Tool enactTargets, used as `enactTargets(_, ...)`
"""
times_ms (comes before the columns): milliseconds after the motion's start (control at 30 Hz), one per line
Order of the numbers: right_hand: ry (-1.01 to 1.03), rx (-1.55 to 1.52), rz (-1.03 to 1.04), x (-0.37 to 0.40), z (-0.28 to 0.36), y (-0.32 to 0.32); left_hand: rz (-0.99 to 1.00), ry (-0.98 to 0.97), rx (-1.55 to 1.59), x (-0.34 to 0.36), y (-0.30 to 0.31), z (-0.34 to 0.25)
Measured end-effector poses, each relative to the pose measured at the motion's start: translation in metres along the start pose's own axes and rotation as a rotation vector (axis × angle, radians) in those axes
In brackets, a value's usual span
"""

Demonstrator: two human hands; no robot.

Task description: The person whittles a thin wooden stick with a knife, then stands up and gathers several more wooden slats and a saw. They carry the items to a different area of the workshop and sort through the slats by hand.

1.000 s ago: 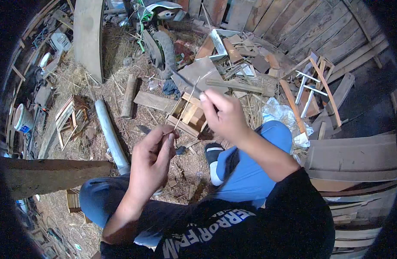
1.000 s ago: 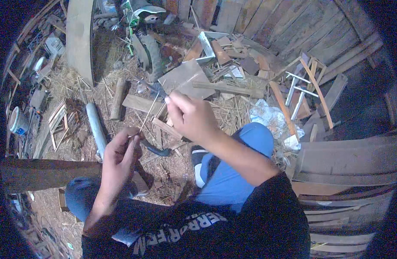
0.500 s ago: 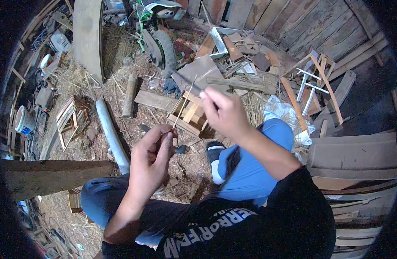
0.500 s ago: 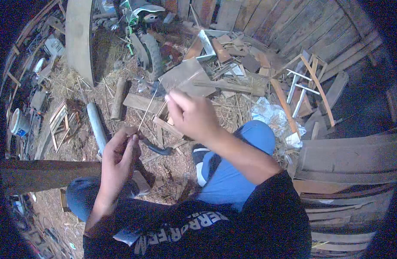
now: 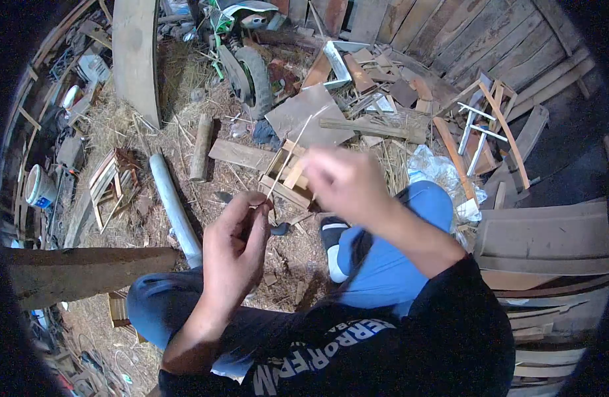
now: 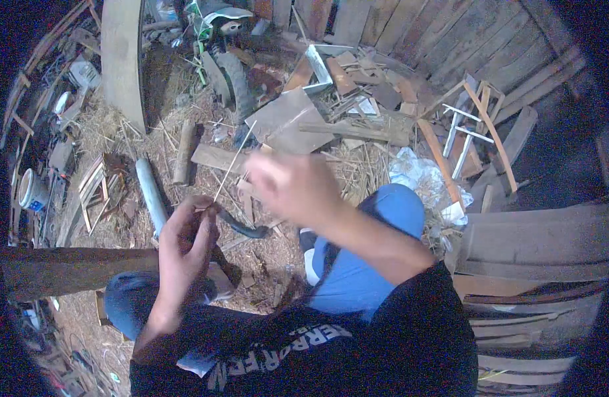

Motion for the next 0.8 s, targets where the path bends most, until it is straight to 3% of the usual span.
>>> enactTargets(167,0.063,-0.044,0.047,0.006,0.015,-0.005,0.03,0.025,0.004,-0.001,-0.001,0.001)
enactTargets(267,-0.009,0.028,0.023,0.0,-0.001,0.005,0.018,0.019,-0.036,-0.001,0.001,0.003)
enactTargets(300,-0.131,0.102,0.032,-0.006,-0.018,0.01,0.0,0.008,-0.035,0.0,0.0,-0.002)
enactTargets(400,0.041,0.029,-0.034,-0.001,0.002,0.01,0.0,0.001,-0.073,-0.001,0.0,-0.003)
enactTargets(433,0.058,0.017,0.035,0.004,0.012,0.001,0.012,0.006,-0.098,-0.002,-0.001,-0.002)
enactTargets(567,-0.137,0.108,-0.005,-0.005,-0.026,0.008,0.014,0.012,-0.046,0.0,-0.003,-0.005)
enactTargets(700,0.081,-0.023,-0.004,0.003,0.016,0.002,0.026,0.026,-0.011,0.0,-0.005,-0.001)
enactTargets(800,-0.166,0.026,-0.028,-0.002,-0.032,0.003,0.008,0.038,-0.011,0.0,-0.002,-0.003)
Point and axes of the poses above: each hand's wrist, its own x-axis away from the middle knuckle, its own y-axis out of the back of the hand, z = x × y, the point moved 8 cm from there along -x, towards the middle knuckle, and after that the axes turned 2 degrees about z, right-handed, at the moved point
